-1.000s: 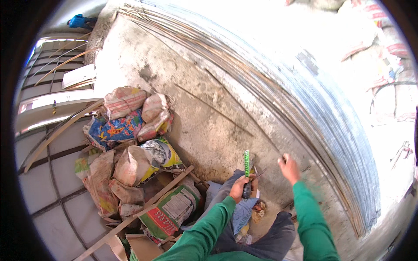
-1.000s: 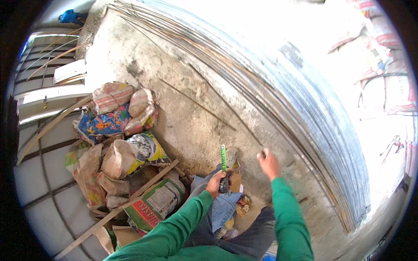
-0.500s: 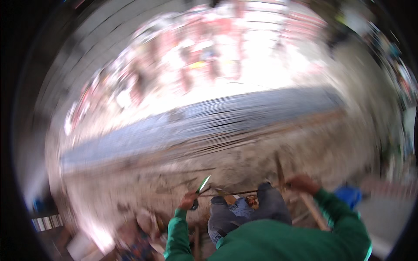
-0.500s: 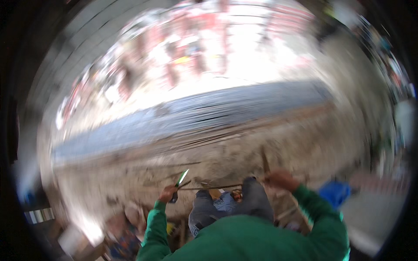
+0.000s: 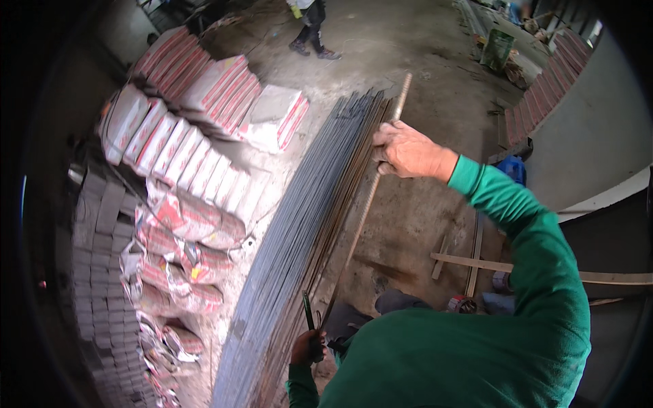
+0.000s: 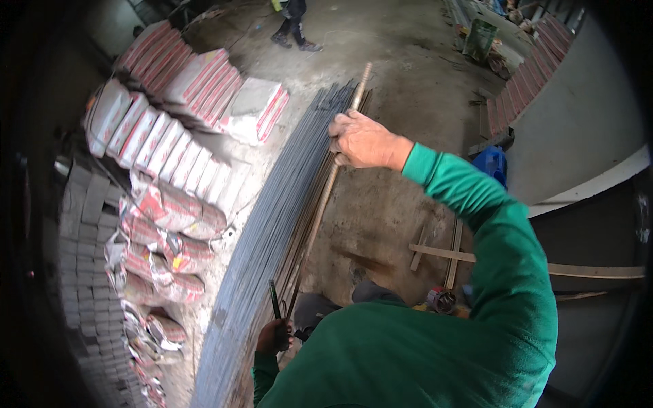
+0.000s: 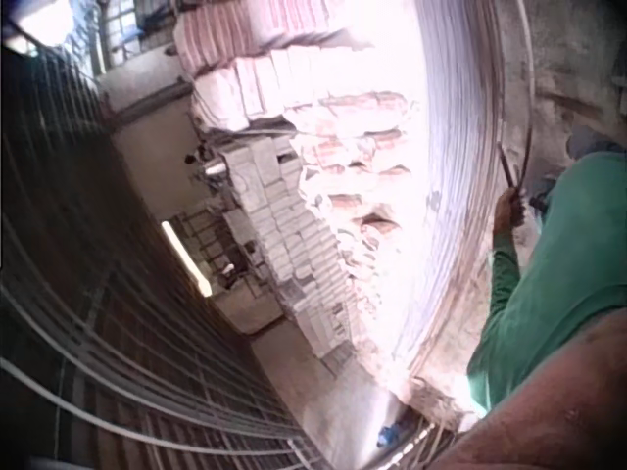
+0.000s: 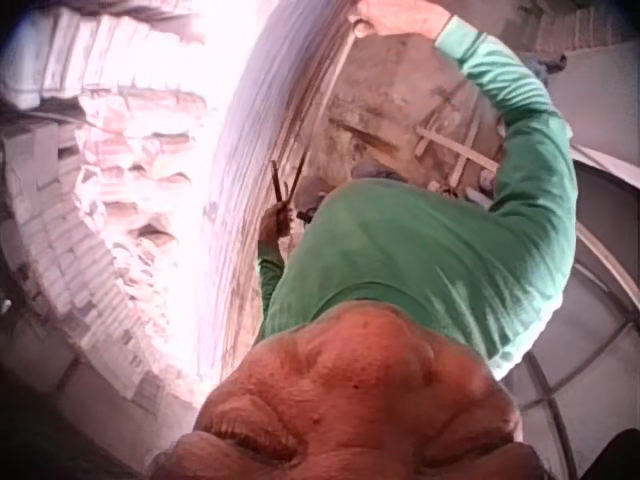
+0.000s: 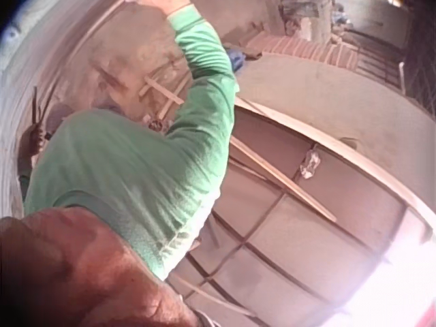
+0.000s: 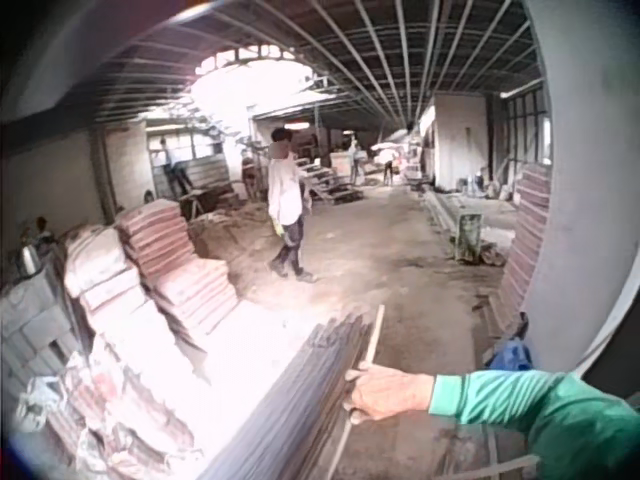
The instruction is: The person measures a bundle of metal rods with a tape measure, marks the length, and then uses an angle grinder to cut the rods. The cut pieces are separated and placed aside.
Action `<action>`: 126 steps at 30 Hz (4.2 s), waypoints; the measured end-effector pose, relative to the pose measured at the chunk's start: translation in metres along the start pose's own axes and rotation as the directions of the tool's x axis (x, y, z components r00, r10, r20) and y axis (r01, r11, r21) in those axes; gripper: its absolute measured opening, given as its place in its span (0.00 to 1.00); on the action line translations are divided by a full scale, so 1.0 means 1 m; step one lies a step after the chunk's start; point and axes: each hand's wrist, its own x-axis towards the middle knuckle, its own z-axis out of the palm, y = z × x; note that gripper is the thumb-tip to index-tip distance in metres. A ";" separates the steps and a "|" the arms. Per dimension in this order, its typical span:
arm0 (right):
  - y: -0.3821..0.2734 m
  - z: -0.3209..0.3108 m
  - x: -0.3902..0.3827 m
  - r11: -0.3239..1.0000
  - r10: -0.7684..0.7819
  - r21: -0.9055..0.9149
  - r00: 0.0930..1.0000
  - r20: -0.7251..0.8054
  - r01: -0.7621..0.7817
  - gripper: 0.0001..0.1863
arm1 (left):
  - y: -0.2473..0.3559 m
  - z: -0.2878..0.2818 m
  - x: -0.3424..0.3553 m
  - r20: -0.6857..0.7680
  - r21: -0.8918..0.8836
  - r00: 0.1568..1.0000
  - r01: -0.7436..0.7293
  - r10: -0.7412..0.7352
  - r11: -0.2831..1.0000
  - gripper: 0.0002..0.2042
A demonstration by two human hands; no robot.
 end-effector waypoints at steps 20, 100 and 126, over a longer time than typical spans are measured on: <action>0.066 0.203 0.100 -0.728 0.532 0.684 0.656 0.535 0.032 0.22 | 0.343 0.303 0.167 0.469 0.339 0.840 -0.456 0.272 0.823 0.16; 0.817 0.553 -0.201 0.732 0.407 0.035 0.478 0.778 -0.680 0.19 | 0.302 0.684 1.179 -0.074 0.918 0.904 -0.103 0.422 0.382 0.17; 0.780 0.532 -0.210 0.531 0.407 0.378 0.620 0.670 -0.758 0.21 | 0.356 0.771 0.886 0.549 0.630 0.710 -0.699 0.442 0.339 0.12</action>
